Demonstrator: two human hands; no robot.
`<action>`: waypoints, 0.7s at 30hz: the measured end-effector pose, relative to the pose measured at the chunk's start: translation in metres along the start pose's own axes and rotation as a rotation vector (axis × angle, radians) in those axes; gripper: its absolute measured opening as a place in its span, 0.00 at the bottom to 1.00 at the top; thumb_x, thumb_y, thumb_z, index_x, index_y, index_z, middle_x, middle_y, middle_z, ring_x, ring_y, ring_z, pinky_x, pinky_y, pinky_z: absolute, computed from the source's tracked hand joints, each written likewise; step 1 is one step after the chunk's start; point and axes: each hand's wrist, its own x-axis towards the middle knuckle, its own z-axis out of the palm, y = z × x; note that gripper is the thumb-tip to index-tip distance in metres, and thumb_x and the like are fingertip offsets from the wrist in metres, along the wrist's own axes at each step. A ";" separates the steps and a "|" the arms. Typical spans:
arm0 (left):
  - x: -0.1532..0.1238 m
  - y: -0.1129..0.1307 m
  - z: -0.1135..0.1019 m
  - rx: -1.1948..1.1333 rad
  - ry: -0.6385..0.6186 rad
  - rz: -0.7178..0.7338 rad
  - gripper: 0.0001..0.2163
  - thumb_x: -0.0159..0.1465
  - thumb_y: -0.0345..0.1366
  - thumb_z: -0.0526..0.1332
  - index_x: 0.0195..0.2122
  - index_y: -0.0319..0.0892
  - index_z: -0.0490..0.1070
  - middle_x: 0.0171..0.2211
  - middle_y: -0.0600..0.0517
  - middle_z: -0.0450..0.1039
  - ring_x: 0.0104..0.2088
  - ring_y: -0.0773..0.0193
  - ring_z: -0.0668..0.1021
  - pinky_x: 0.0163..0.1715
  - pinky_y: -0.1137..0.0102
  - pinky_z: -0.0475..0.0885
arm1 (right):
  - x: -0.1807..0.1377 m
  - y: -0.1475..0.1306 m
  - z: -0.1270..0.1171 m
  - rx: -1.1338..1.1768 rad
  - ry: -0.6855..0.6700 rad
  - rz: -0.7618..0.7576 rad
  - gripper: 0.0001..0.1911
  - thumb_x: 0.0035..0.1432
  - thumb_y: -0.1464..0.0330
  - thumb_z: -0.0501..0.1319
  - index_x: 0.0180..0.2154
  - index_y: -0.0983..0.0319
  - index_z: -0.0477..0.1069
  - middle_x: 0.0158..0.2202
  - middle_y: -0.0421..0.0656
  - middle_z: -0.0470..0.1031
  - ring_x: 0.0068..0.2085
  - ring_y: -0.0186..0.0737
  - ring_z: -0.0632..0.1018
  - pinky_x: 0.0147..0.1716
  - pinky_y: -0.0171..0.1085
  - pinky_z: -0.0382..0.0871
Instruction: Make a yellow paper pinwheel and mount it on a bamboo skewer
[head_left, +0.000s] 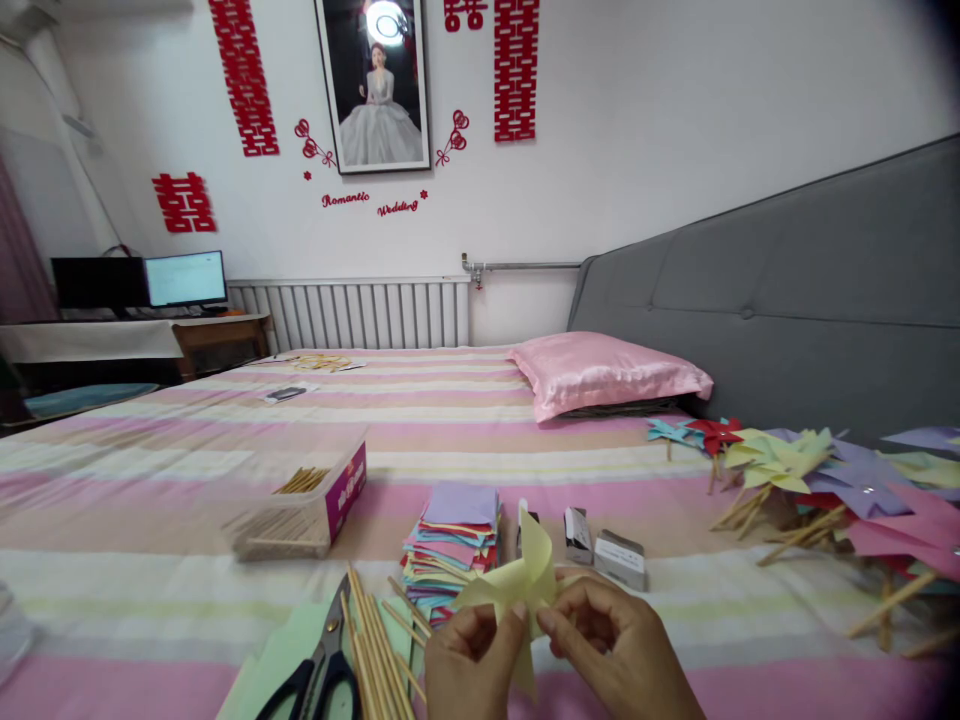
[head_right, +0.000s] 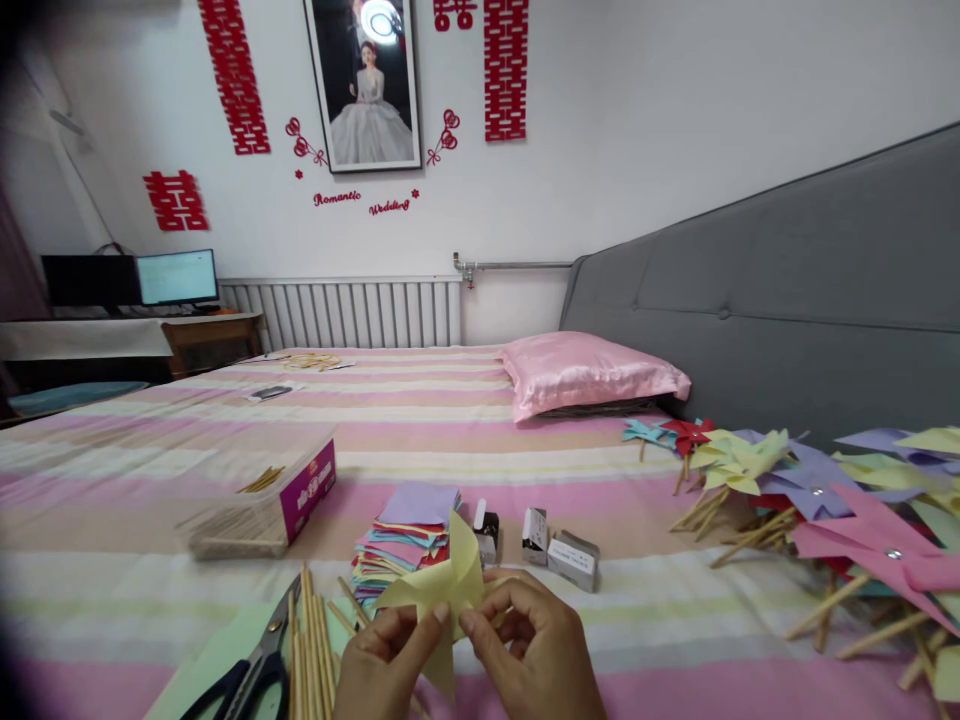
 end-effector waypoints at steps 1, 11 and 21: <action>-0.001 0.000 0.001 0.004 -0.010 0.008 0.14 0.35 0.42 0.72 0.14 0.36 0.76 0.14 0.50 0.76 0.18 0.68 0.72 0.20 0.78 0.65 | 0.000 0.000 0.000 0.012 0.001 0.006 0.16 0.51 0.59 0.60 0.22 0.64 0.67 0.27 0.44 0.71 0.23 0.35 0.73 0.22 0.32 0.66; -0.003 0.001 0.002 0.041 -0.064 0.018 0.11 0.38 0.41 0.72 0.18 0.39 0.79 0.19 0.48 0.78 0.19 0.67 0.72 0.20 0.77 0.65 | 0.001 -0.004 -0.003 -0.015 0.024 0.006 0.15 0.49 0.60 0.62 0.20 0.64 0.68 0.27 0.45 0.72 0.23 0.36 0.72 0.22 0.32 0.65; 0.003 -0.002 -0.002 -0.035 0.007 -0.031 0.13 0.35 0.40 0.72 0.15 0.37 0.74 0.14 0.51 0.74 0.17 0.66 0.73 0.19 0.76 0.66 | -0.001 0.001 0.002 0.086 0.084 -0.011 0.16 0.46 0.57 0.64 0.19 0.64 0.69 0.36 0.47 0.74 0.23 0.34 0.73 0.23 0.33 0.67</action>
